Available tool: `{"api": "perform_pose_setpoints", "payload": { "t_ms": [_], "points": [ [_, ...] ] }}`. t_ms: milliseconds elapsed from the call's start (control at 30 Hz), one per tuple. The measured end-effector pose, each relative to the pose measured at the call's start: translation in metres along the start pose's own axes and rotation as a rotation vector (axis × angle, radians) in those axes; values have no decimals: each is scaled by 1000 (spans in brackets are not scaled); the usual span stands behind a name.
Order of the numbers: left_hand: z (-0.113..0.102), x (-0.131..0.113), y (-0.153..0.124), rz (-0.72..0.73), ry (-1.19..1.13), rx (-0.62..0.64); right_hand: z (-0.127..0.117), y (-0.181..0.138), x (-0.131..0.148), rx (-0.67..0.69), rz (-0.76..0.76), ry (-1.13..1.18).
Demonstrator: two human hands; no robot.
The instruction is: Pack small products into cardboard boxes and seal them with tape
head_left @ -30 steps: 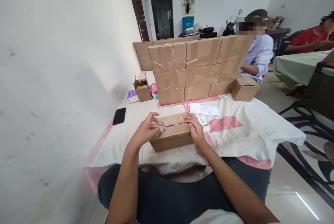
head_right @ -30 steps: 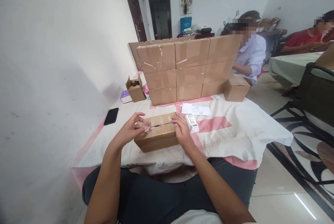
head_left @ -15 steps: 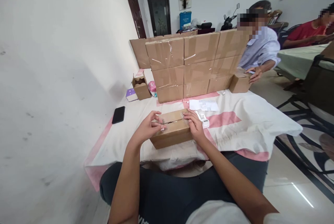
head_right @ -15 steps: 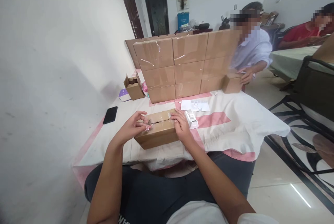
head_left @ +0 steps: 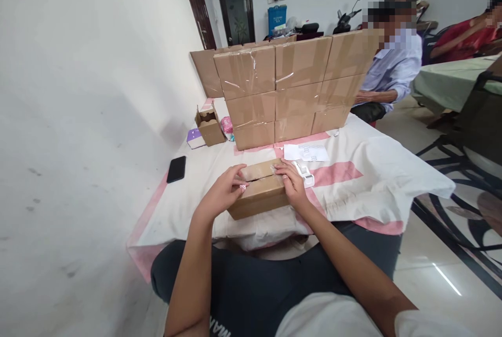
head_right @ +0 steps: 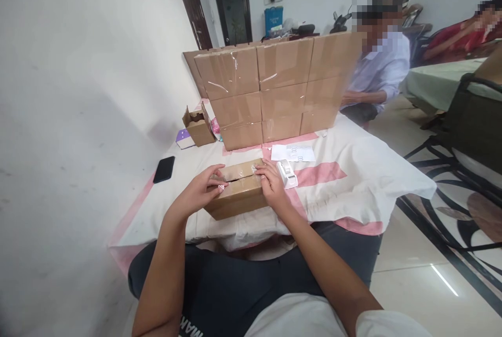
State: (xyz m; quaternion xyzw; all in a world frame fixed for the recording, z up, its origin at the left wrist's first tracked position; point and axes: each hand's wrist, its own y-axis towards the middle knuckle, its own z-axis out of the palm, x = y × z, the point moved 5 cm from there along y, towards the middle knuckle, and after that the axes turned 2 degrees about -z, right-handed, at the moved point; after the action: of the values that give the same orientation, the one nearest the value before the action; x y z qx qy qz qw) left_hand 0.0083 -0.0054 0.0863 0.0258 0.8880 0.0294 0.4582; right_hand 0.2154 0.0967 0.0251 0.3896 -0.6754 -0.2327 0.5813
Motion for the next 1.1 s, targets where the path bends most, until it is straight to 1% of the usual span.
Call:
{"api": "perform_pose_setpoints", "payload": {
  "t_ms": [67, 167, 233, 300, 367, 500, 667, 767, 867, 1033, 1100],
  "points": [
    [0, -3, -1, 37, 90, -15, 0, 0, 0, -4, -6, 1],
    [-5, -4, -1, 90, 275, -83, 0, 1, 0, -6, -19, 4],
    [-10, 1, -1, 92, 362, -129, 0, 1, 0, -5, -23, 8],
    [-15, 10, 1, 78, 400, -161, 0, 0, -1, -10, -19, 11],
    [-19, 20, 4, 59, 401, -173, 0, 0, -1, -15, -13, 13],
    [-22, 36, 10, 19, 315, -151, 0, 0, 0, -13, -8, 7],
    [-19, 36, 18, 34, 215, -196, -1, 1, 2, -17, -6, 12],
    [-16, 34, 20, -11, 193, -210, -1, 1, 1, -21, 1, 6],
    [-15, 35, 21, -63, 226, -202, 0, 0, 1, -20, -3, 4],
    [-17, 45, 24, -133, 212, -190, 1, 0, 0, -20, 3, 11],
    [-16, 50, 27, -139, 179, -193, 1, 0, 0, -15, 8, 6]
  ]
}}
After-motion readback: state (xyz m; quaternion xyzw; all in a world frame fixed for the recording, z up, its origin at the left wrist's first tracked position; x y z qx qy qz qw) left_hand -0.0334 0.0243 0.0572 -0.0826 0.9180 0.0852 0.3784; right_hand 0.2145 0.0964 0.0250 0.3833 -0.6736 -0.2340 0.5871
